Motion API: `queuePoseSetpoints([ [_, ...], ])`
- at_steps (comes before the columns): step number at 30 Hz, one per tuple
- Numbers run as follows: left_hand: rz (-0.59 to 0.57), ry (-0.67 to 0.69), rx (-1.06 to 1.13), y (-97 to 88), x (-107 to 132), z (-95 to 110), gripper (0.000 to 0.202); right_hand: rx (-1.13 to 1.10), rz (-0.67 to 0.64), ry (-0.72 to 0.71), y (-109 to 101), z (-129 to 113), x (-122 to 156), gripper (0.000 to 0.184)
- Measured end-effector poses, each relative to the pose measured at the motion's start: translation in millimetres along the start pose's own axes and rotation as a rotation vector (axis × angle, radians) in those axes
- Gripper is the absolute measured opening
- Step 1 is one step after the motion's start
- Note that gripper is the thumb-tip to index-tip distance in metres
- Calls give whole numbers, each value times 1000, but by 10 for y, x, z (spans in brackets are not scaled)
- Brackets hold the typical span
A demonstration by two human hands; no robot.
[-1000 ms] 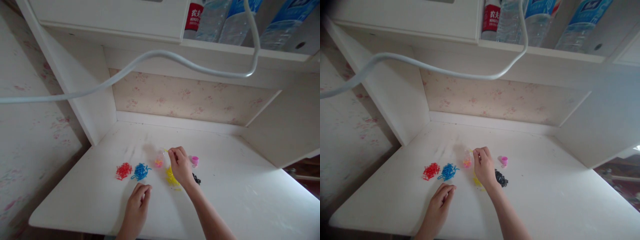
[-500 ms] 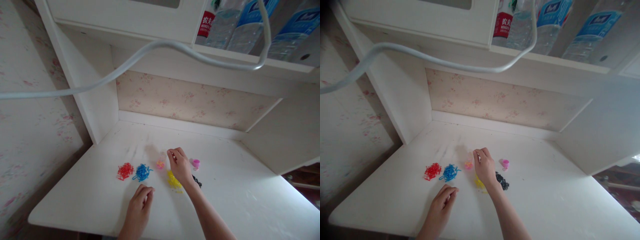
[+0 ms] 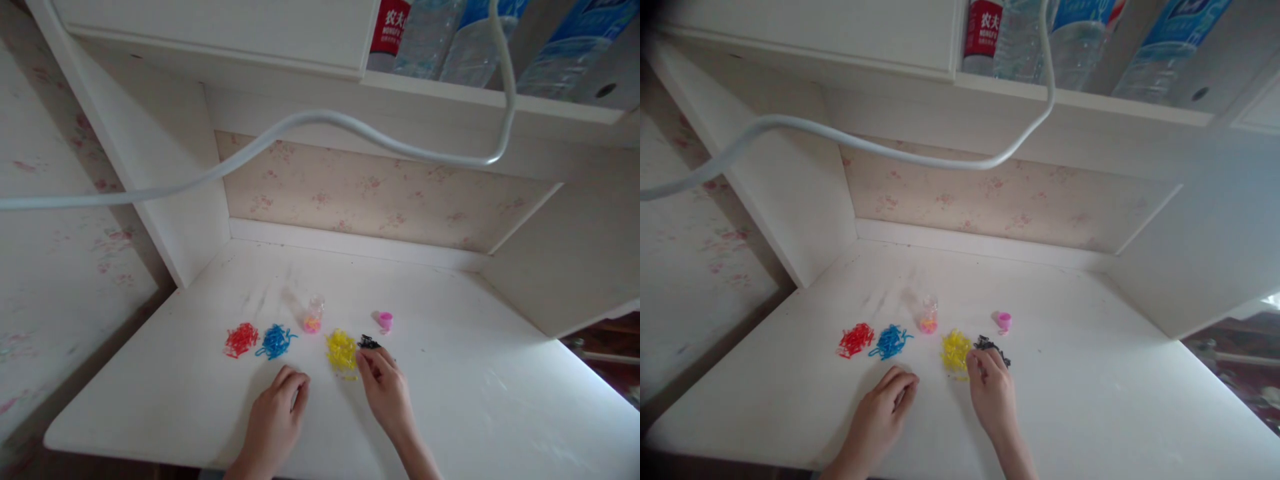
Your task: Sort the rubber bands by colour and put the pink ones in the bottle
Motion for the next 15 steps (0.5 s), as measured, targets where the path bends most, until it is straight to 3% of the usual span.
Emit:
queuePoseSetpoints([
  [3,-74,16,-125,147,-61,164,18,42,-38,56,40,171,248,32],
  [6,-97,29,-261,280,-172,311,13,93,-86,37,82,174,365,32],
  [11,-62,0,-458,436,-368,390,13,287,-141,-86,123,38,364,25],
  [15,-50,6,-507,519,-421,386,17,282,-150,-112,100,18,353,26],
])
Point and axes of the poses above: each hand's wrist, its own x-axis away from the middle knuckle, its own y-axis out of the palm, z = x × y, the point moved 7 cm from there along -x, towards the middle knuckle, and after that the axes turned 10 degrees about x, right-handed, at the moved point
